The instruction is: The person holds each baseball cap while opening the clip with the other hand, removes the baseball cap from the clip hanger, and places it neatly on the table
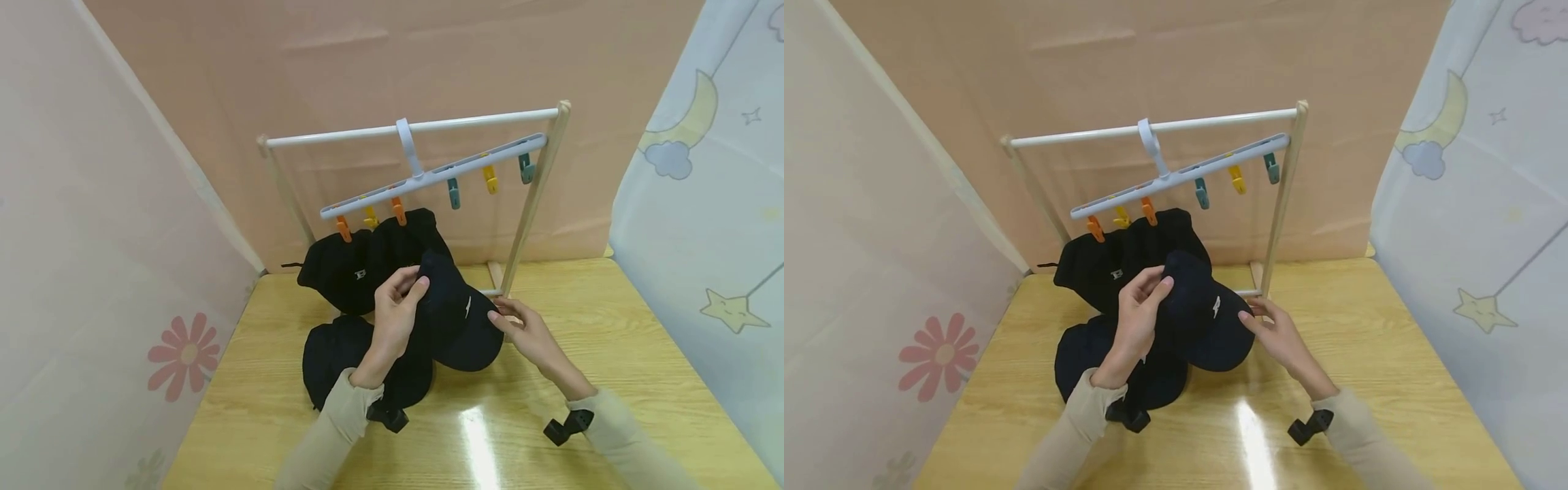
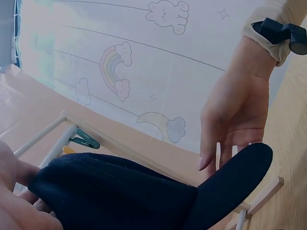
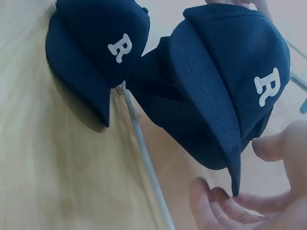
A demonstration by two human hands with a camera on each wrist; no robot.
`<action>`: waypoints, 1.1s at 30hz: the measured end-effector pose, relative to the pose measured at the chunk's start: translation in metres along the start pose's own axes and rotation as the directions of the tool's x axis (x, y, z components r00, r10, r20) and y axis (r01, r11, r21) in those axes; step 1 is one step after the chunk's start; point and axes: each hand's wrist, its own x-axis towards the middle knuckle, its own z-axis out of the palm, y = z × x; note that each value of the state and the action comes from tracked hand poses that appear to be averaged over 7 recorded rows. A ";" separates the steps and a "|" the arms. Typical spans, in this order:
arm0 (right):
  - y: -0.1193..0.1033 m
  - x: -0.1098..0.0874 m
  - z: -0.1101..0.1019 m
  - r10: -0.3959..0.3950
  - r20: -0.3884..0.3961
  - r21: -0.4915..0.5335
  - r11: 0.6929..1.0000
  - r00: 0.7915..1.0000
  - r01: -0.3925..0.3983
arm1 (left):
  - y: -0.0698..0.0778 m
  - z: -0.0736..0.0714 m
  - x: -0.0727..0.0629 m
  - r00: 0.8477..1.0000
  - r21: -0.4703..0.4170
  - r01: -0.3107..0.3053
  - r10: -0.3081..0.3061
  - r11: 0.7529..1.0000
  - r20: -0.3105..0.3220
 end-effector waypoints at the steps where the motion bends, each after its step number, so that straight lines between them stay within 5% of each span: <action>1: 0.002 -0.001 0.001 0.011 0.002 0.019 1.000 1.000 -0.011 | 0.000 0.000 0.000 1.000 0.006 -0.003 0.003 1.000 0.000; 13: 0.010 -0.007 0.007 0.060 0.018 0.183 0.981 0.998 -0.062 | -0.001 -0.006 -0.012 1.000 0.030 -0.020 0.020 0.999 -0.014; 33: 0.009 -0.005 0.008 0.024 0.038 0.134 0.991 0.999 -0.029 | 0.002 -0.027 -0.033 0.999 0.080 -0.026 0.023 0.996 0.035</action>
